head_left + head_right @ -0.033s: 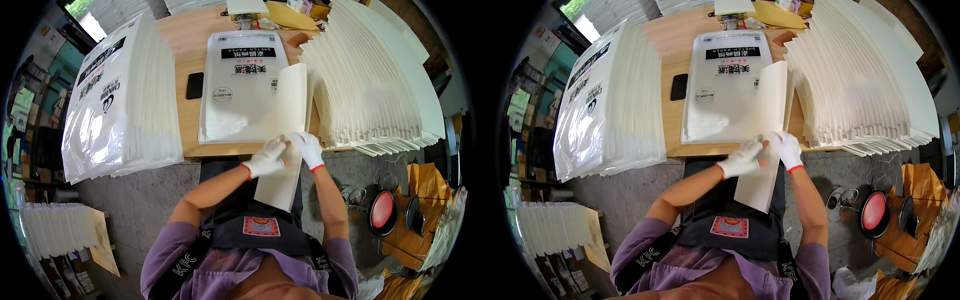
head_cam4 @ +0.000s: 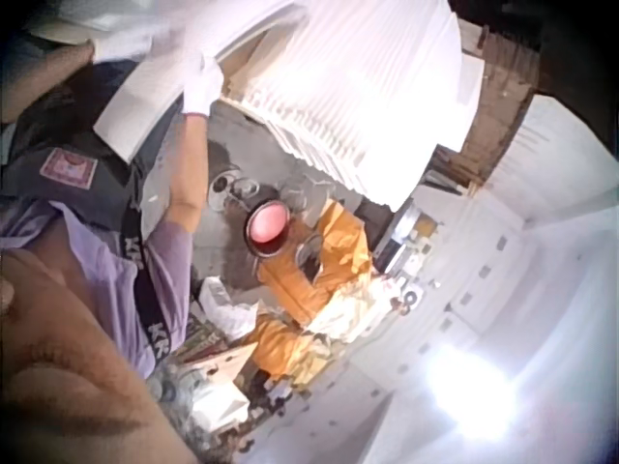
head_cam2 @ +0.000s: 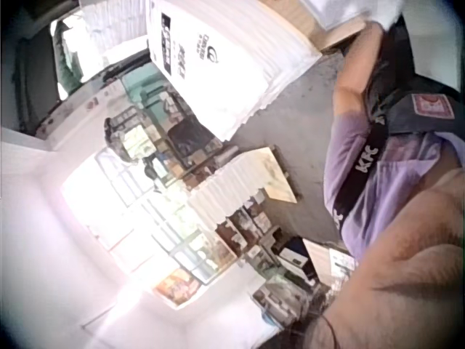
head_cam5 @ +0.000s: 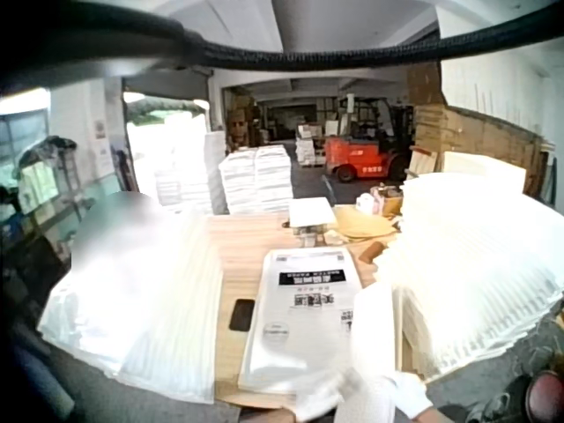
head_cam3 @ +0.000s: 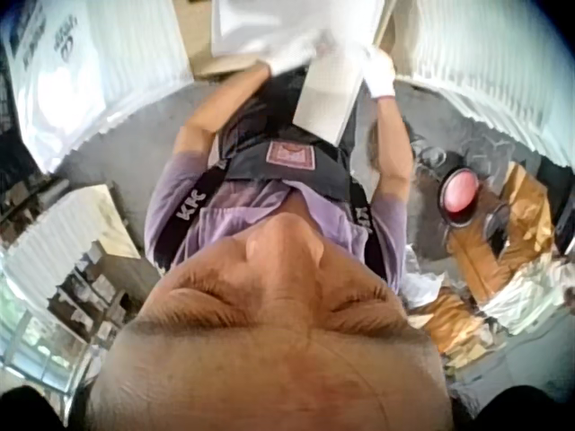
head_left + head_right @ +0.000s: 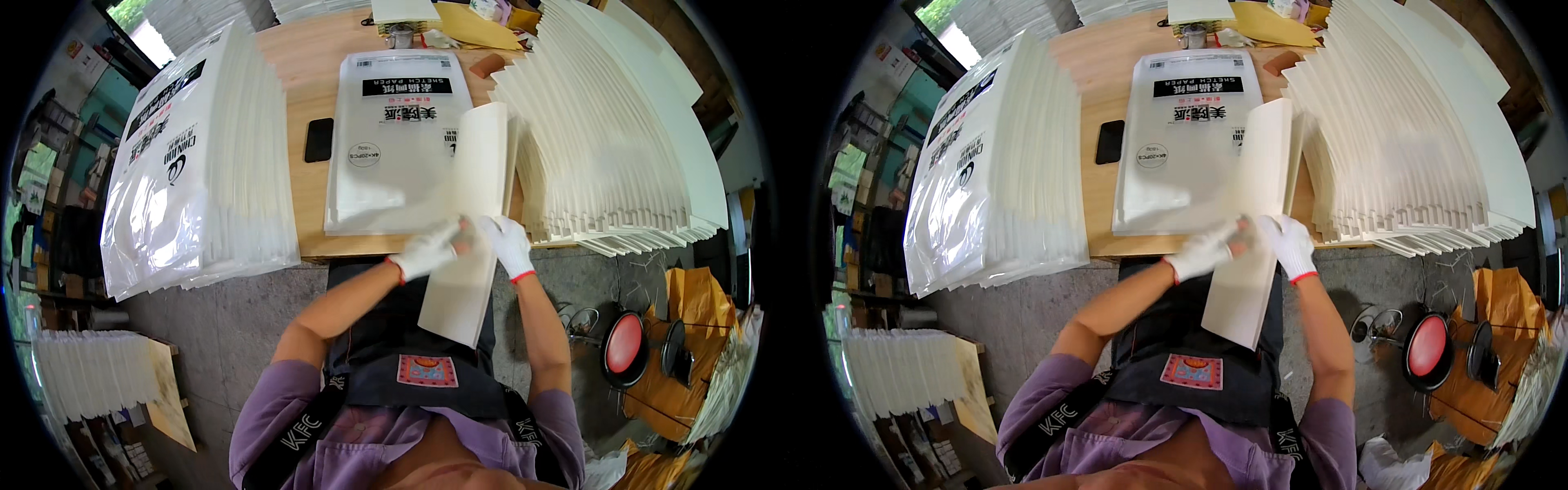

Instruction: The person picks up paper sheets from a stack, rolls them, and slides them into printed plastic bags, then moves the filled bags to a separate stack.

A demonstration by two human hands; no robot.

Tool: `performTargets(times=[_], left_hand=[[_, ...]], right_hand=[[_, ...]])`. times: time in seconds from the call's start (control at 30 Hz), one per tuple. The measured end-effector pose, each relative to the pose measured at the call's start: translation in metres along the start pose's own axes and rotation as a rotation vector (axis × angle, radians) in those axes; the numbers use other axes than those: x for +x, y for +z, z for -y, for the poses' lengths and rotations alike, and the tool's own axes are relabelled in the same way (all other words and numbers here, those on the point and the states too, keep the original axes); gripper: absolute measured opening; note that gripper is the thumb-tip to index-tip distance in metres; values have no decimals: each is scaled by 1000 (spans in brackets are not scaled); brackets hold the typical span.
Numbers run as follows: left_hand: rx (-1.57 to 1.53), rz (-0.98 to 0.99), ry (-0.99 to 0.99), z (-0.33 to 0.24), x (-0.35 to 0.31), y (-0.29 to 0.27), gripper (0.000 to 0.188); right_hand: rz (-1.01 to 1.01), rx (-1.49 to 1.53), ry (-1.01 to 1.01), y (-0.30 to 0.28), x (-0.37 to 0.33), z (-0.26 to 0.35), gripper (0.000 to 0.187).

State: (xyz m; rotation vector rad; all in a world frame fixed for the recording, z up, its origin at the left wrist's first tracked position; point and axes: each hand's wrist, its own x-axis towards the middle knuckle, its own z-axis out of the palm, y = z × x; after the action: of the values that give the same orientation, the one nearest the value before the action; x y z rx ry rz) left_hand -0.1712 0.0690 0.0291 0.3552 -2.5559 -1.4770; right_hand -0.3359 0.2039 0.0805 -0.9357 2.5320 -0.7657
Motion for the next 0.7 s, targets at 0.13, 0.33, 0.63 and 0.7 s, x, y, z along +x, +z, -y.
performTargets(times=[0.13, 0.33, 0.63, 0.7], left_hand=[[507, -244, -335, 55, 62, -87, 43], [816, 93, -191, 95, 74, -72, 23], [312, 80, -233, 88, 73, -79, 23], [308, 84, -210, 73, 82, -98, 26]], right_hand=[[-56, 50, -47, -61, -20, 12, 51], [-77, -129, -153, -104, -53, 26, 46], [-71, -136, -397, -99, -81, 20, 24], [-61, -173, -434, -101, -87, 22, 23]])
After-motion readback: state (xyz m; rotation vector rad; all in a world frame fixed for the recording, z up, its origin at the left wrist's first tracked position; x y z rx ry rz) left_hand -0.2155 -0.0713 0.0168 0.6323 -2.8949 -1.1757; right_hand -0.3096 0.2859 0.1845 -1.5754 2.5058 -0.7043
